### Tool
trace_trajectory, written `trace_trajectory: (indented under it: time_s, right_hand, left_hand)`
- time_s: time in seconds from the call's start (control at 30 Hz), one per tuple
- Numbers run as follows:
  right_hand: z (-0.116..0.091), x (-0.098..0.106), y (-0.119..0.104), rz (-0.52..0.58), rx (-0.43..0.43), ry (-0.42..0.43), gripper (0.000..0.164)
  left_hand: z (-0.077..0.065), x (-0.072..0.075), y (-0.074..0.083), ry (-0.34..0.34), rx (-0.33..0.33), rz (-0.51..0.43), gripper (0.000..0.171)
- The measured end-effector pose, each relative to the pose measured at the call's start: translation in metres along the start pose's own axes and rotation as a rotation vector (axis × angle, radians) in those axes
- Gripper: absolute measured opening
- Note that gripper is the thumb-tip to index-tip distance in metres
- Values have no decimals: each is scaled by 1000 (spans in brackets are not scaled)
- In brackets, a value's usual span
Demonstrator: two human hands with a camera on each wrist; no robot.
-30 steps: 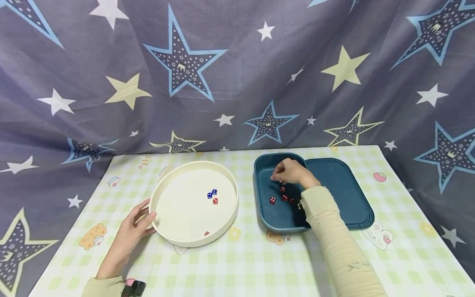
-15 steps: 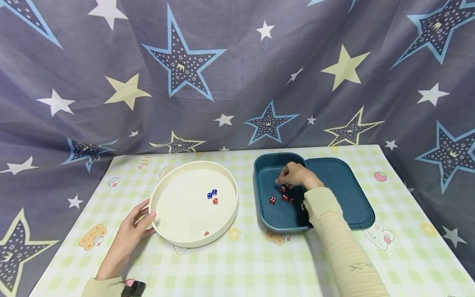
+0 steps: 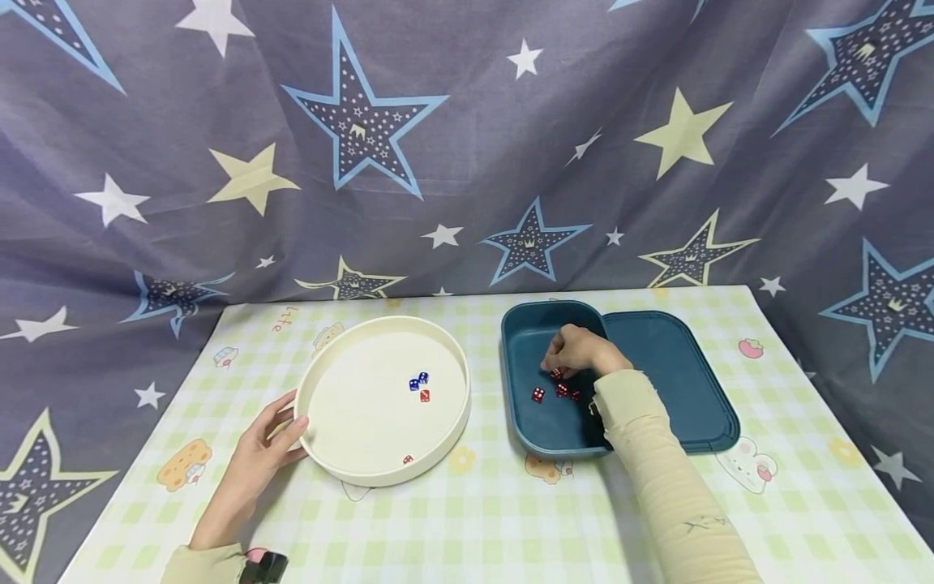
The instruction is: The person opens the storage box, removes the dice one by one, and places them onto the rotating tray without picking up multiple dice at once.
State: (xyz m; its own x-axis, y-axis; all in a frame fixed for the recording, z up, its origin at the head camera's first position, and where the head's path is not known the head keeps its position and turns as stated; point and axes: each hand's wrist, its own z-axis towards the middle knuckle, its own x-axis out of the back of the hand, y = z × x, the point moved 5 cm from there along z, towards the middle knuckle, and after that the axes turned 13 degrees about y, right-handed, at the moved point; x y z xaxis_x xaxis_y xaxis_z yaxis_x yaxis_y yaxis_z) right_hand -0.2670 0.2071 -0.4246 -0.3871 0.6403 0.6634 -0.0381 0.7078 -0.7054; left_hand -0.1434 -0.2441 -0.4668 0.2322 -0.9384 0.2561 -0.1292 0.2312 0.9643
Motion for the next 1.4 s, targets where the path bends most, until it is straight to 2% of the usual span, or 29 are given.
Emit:
trace_trajectory:
  time_s: [0.23, 0.43, 0.7, 1.17, 1.4]
  right_hand:
    - [3, -6, -3, 39, 6, -16, 17]
    - [6, -8, -4, 27, 20, -1, 19]
    - [8, -4, -11, -69, 100, 55, 9]
    - [7, 13, -35, -89, 190, 167, 11]
    - [6, 16, -44, -97, 224, 196, 11]
  left_hand:
    - [0, 0, -1, 5, 2, -2, 65]
    - [0, 0, -1, 2, 0, -8, 65]
    - [0, 0, -1, 8, 13, 0, 63]
    - [1, 0, -2, 11, 0, 9, 63]
    - [0, 0, -2, 12, -3, 13, 64]
